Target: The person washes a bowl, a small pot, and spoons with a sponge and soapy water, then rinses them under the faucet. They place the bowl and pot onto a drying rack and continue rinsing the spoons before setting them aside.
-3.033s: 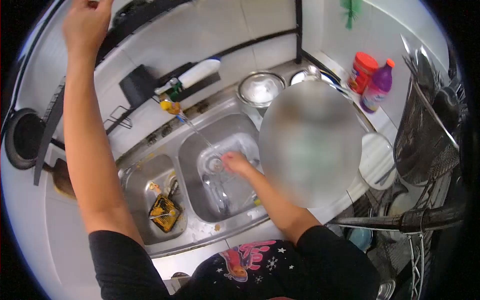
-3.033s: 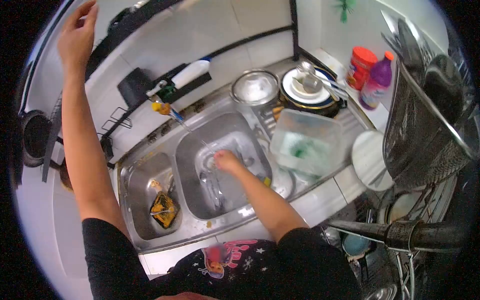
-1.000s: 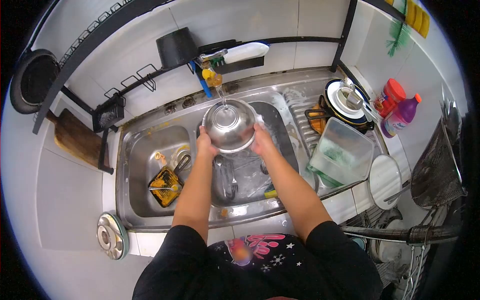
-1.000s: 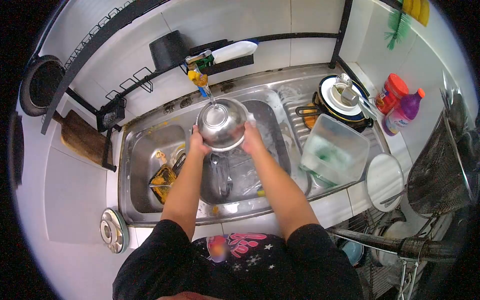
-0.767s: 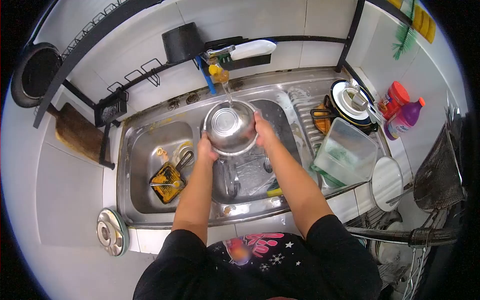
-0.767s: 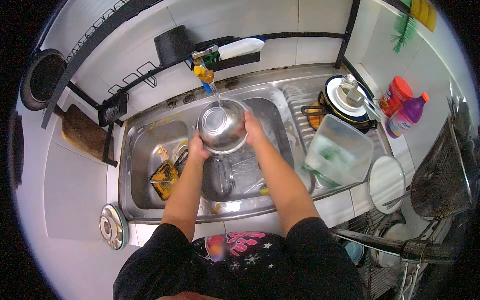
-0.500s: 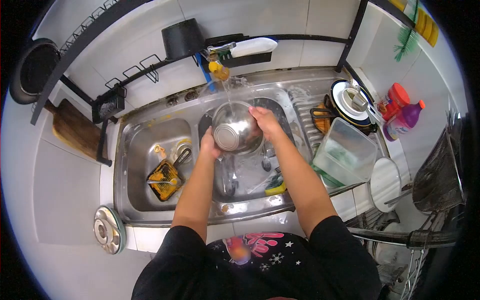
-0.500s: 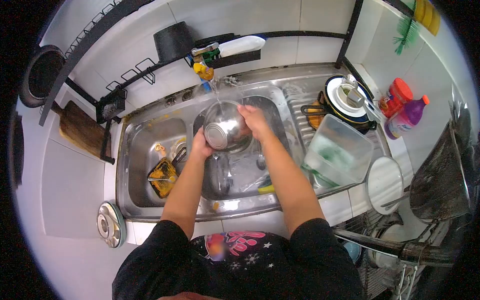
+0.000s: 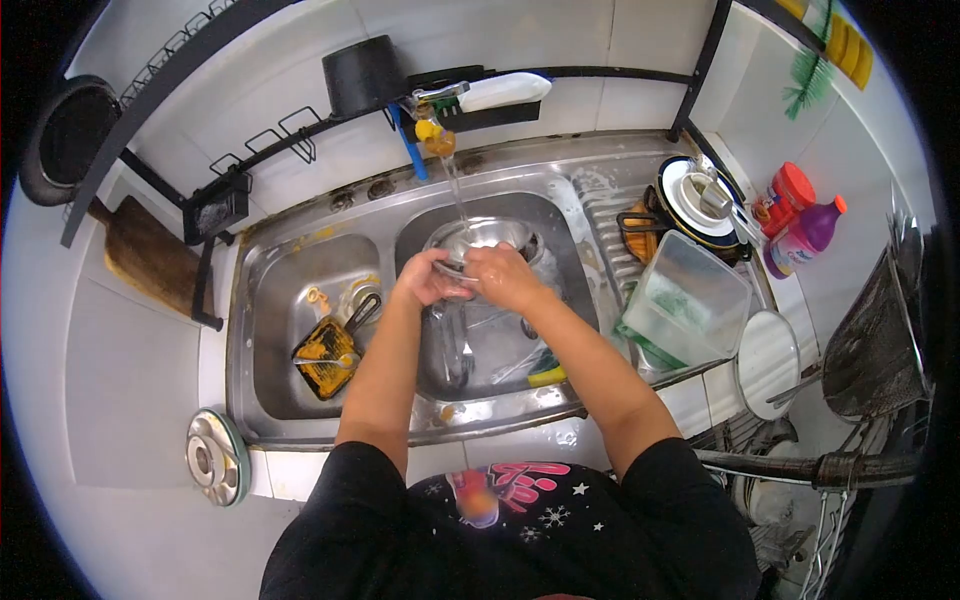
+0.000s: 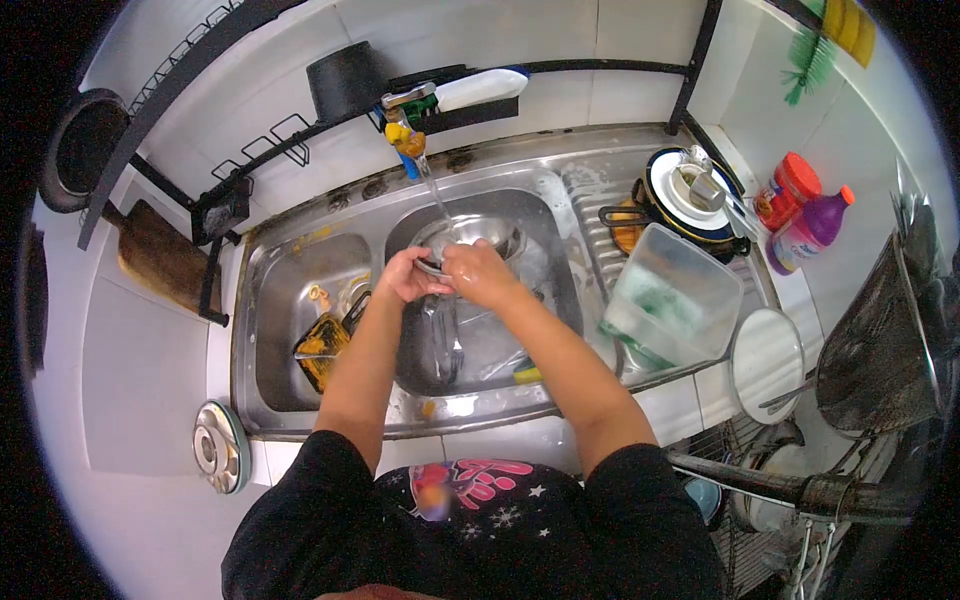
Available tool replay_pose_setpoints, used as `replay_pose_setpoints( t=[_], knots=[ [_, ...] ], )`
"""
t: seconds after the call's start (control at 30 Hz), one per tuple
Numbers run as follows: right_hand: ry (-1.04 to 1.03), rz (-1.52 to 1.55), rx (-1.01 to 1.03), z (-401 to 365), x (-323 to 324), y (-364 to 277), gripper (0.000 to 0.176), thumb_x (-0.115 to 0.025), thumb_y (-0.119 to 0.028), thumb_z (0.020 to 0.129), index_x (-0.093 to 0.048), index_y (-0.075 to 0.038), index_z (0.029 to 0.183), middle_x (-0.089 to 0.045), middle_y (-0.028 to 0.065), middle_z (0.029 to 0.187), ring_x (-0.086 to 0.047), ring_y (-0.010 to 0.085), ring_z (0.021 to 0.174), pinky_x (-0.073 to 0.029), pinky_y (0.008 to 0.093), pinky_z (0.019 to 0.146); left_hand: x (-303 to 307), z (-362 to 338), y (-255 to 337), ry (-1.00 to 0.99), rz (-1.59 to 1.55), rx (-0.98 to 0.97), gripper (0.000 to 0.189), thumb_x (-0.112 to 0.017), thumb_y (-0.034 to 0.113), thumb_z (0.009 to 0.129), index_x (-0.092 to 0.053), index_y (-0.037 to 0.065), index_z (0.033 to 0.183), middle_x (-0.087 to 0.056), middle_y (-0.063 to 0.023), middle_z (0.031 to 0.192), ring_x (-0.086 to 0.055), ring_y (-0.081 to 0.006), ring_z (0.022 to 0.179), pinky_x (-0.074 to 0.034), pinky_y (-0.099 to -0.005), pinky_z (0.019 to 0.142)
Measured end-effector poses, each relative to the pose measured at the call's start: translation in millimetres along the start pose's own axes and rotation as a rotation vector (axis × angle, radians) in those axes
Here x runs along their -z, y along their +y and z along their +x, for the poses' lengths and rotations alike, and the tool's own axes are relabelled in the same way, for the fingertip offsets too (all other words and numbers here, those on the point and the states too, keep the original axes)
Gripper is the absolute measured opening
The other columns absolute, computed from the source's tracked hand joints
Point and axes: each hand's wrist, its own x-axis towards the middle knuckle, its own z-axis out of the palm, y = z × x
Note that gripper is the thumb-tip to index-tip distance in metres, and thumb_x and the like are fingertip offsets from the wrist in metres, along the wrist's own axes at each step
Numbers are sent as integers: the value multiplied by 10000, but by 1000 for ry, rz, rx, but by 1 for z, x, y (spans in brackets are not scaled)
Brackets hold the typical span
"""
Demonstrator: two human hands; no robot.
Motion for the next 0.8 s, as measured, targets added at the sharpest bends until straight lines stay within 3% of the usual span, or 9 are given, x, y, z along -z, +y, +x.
replay_pose_setpoints(
  t=[0.03,0.13,0.17,0.4,0.5,0.6,0.63,0.73,0.8],
  knots=[
    [-41,6,-3,-1,1,-2,192,-614,-245,719,-609,-63,657,-590,74,848,-569,253,740,-396,335,687,0,-1,-8,84,-48,-161,416,-454,92,750,-362,13,1149,-491,-207,1076,-533,-397,908,-457,-589,706],
    [-175,17,-43,-3,7,-6,229,-606,-268,732,-600,-58,638,-605,67,813,-573,248,750,-384,333,716,-13,-12,-21,237,5,-402,456,-462,30,725,-351,65,1167,-503,-178,1037,-556,-367,870,-496,-534,649],
    [-225,17,-74,-2,8,-7,246,-602,-275,736,-594,-56,625,-608,68,795,-574,252,752,-384,343,720,-25,-24,-21,271,41,-382,449,-459,21,751,-341,115,1175,-509,-153,1017,-566,-323,862,-514,-489,603],
    [-168,319,-309,-3,4,10,254,-577,-332,751,-595,-103,859,-615,114,763,-583,282,812,-383,426,752,-13,-8,-20,292,47,-625,402,-468,226,874,-310,165,1239,-504,-108,1083,-566,-267,872,-519,-431,598],
    [-245,169,-168,3,12,15,251,-576,-235,745,-540,-92,948,-602,135,737,-574,316,766,-423,405,736,-18,-18,-17,340,89,-606,447,-470,265,879,-310,124,1271,-513,-101,1104,-549,-253,926,-504,-391,613],
    [-577,73,-115,13,13,19,214,-567,-210,732,-550,-83,904,-601,150,742,-570,332,777,-445,405,721,-20,-17,-22,331,190,-570,434,-462,264,882,-313,145,1272,-522,-103,1080,-564,-237,887,-506,-360,552],
    [-577,125,-139,16,13,14,180,-542,-172,726,-555,-70,874,-598,169,751,-572,342,759,-445,426,714,-27,-20,-23,392,290,-563,431,-442,291,887,-296,165,1273,-532,-104,1045,-589,-252,805,-504,-378,475],
    [-334,92,-240,27,0,7,183,-521,-178,725,-557,-64,865,-605,178,786,-587,350,742,-463,438,680,-56,-45,-12,545,116,-415,429,-419,317,889,-278,179,1270,-540,-111,1013,-604,-277,731,-499,-425,422],
    [-89,166,-312,33,-19,21,169,-477,-173,752,-546,-33,817,-594,201,766,-574,384,715,-454,459,652,-42,-40,-16,516,211,-447,425,-400,327,890,-270,174,1264,-541,-127,998,-607,-298,689,-494,-443,379]
  ],
)
